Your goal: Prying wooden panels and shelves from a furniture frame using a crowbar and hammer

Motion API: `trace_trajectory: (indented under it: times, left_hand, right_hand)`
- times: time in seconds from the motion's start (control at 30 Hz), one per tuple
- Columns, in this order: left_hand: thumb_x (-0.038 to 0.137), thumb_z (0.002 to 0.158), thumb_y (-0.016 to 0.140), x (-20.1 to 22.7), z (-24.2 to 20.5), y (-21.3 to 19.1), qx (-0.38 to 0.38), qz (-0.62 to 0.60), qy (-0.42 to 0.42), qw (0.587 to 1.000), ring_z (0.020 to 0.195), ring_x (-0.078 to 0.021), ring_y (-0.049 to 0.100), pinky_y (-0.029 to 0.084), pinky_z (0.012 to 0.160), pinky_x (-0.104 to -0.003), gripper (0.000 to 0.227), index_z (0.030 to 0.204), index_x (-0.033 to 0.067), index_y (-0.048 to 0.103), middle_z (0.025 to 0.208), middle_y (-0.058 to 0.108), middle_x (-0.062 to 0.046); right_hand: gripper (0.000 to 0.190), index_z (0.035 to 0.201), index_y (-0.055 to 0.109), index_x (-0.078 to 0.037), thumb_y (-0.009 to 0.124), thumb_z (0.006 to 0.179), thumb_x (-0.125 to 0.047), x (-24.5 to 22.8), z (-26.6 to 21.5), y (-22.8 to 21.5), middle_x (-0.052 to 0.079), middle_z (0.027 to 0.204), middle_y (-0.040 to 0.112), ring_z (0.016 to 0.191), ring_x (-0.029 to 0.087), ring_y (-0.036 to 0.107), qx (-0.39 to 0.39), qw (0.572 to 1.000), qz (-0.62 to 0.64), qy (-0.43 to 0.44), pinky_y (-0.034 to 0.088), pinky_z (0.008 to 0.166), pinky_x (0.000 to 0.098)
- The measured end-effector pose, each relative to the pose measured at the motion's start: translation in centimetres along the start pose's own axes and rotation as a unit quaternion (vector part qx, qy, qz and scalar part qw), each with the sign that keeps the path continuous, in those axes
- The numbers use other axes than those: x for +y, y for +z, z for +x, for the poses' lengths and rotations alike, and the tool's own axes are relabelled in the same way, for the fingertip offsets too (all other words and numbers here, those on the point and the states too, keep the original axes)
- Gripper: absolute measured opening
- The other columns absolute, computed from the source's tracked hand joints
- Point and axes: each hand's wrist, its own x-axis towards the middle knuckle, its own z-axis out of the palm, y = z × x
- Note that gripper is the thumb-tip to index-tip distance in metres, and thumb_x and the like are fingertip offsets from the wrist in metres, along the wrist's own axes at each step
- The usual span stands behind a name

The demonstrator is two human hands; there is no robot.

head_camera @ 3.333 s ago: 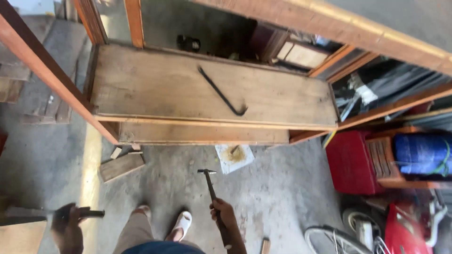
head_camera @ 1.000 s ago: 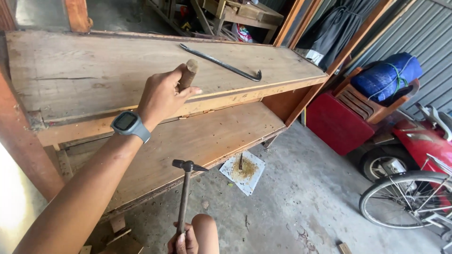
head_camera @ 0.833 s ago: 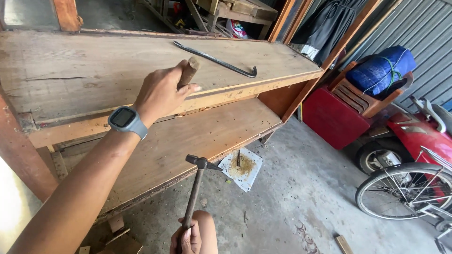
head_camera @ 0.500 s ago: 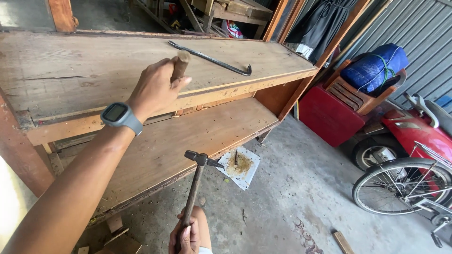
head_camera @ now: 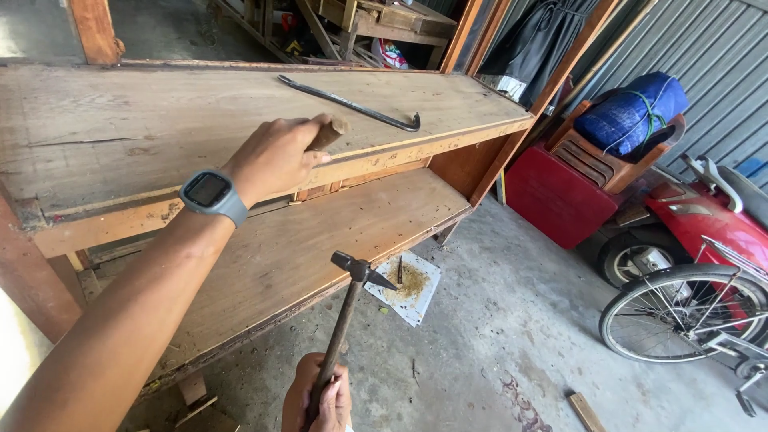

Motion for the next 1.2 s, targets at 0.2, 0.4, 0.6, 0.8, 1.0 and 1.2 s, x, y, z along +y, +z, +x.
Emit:
trace_trajectory:
  times: [0.2, 0.4, 0.6, 0.8, 1.0, 1.2]
  left_hand:
    - [0.015, 0.094, 0.071, -0.4, 0.8, 1.2, 0.002, 0.031, 0.051, 0.998, 0.066, -0.0418, 0.064, 0.047, 0.052, -0.055, 0.045, 0.135, 0.0094, 0.054, 0.085, 0.069, -0.023]
    - [0.02, 0.094, 0.07, 0.4, 0.0, 0.5, -0.043, 0.011, 0.041, 0.998, 0.08, -0.0393, 0.071, 0.05, 0.066, -0.056, 0.036, 0.126, 0.0126, 0.057, 0.1, 0.072, -0.015]
    - [0.019, 0.092, 0.068, 0.6, -0.5, 0.6, -0.055, 0.027, 0.05, 0.997, 0.09, -0.0411, 0.068, 0.052, 0.067, -0.056, 0.047, 0.137, 0.0187, 0.055, 0.115, 0.071, -0.012]
    - [0.024, 0.088, 0.072, -1.4, -0.3, 2.4, -0.011, 0.057, 0.102, 0.993, 0.086, -0.0416, 0.069, 0.053, 0.067, -0.059, 0.047, 0.133, 0.0177, 0.059, 0.108, 0.069, -0.008]
    - [0.006, 0.084, 0.065, -0.6, -0.5, 2.0, -0.026, 0.051, 0.096, 0.994, 0.09, -0.0416, 0.069, 0.056, 0.069, -0.059, 0.059, 0.141, 0.0171, 0.056, 0.123, 0.07, -0.008]
    - [0.023, 0.088, 0.067, -0.7, -0.5, 2.4, -0.029, 0.043, 0.088, 0.995, 0.092, -0.0427, 0.068, 0.052, 0.071, -0.06, 0.042, 0.13, 0.0153, 0.061, 0.117, 0.069, -0.008]
  right_hand:
    - [0.047, 0.151, 0.044, 0.001, 0.048, 0.111, -0.022, -6.5, 5.3, 0.9, 0.002, 0.069, 0.052, 0.046, 0.007, 0.041, -0.213, 0.964, -0.055, -0.147, 0.036, 0.036, 0.0231]
    - [0.066, 0.166, 0.02, -0.016, 0.052, 0.108, -0.019, -13.6, 10.2, 3.4, -0.001, 0.072, 0.048, 0.047, 0.007, 0.04, -0.235, 0.947, -0.168, -0.142, 0.034, 0.037, 0.0229]
    - [0.069, 0.163, 0.011, -0.005, 0.049, 0.107, -0.014, -18.7, 10.8, 7.3, 0.002, 0.076, 0.056, 0.043, 0.009, 0.049, -0.134, 0.896, -0.281, -0.316, 0.046, 0.037, 0.0239]
    - [0.064, 0.16, 0.023, -0.015, 0.052, 0.104, -0.001, -19.2, 12.7, 8.1, 0.018, 0.139, 0.069, 0.043, 0.004, 0.04, -0.218, 0.869, -0.383, -0.224, 0.037, 0.033, 0.021]
    - [0.066, 0.164, 0.022, -0.011, 0.045, 0.104, 0.007, -18.6, 10.2, 6.2, 0.01, 0.079, 0.057, 0.043, 0.008, 0.039, 0.008, 0.867, -0.16, -0.473, 0.04, 0.032, 0.02]
    - [0.057, 0.157, 0.033, -0.008, 0.053, 0.104, -0.004, -21.8, 12.3, 7.1, 0.012, 0.161, 0.038, 0.152, 0.027, 0.038, -0.177, 0.87, -0.368, -0.277, 0.029, 0.127, 0.0418]
